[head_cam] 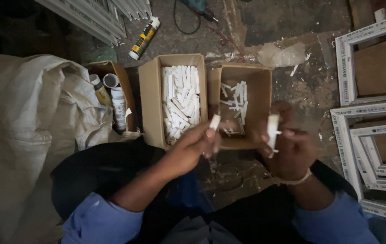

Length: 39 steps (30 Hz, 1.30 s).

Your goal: The person sits on the floor and sorts small white plastic pieces from one cardboard box into another. They pick up pieces, inspect them, and place them into a separate box, repeating this process throughout the clip.

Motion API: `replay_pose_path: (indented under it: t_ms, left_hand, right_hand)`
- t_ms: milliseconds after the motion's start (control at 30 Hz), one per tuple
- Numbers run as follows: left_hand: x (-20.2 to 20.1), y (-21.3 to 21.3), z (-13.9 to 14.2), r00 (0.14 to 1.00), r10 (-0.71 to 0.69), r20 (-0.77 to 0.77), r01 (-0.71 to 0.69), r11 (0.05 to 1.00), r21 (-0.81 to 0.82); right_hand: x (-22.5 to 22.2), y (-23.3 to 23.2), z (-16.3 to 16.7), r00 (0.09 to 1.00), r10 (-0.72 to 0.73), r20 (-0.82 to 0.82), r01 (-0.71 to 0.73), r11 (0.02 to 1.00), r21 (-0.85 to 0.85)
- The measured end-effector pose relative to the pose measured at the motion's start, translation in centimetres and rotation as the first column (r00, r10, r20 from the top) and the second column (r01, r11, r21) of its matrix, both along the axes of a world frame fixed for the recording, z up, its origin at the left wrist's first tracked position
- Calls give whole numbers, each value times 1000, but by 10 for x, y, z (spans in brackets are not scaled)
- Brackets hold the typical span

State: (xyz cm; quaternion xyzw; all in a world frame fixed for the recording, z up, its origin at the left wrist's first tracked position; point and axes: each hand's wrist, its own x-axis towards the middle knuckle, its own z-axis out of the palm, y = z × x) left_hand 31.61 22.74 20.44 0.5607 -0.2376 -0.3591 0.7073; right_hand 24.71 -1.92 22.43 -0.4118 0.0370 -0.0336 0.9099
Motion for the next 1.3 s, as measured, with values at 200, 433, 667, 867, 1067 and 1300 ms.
replay_pose_path:
  t_ms: [200,433,667,867,1067,1300]
  left_hand:
    - [-8,11,1,683,-452,-574,269,886,-378]
    - [-15,3,3,916,-334,-221,368,920,137]
    - [-7,-3,26,827,90,556,-245,946,211]
    - [-10,-8,42,830,139,540,-243,962,126]
    - [-11,-9,34,833,125,539,-267,944,195]
    - [-8,-3,35,904,83,420,-160,975,152]
  right_hand:
    - [-8,5,11,962,256,96,-37,469,-882]
    - [2,15,19,845,513,151,92,138,-986]
    - [2,19,31,886,438,152,178,-20,-984]
    - [7,20,39,920,342,193,207,-3,-978]
    - [5,18,41,877,464,128,148,-7,-989]
    - [7,11,41,834,546,85,126,-38,-991]
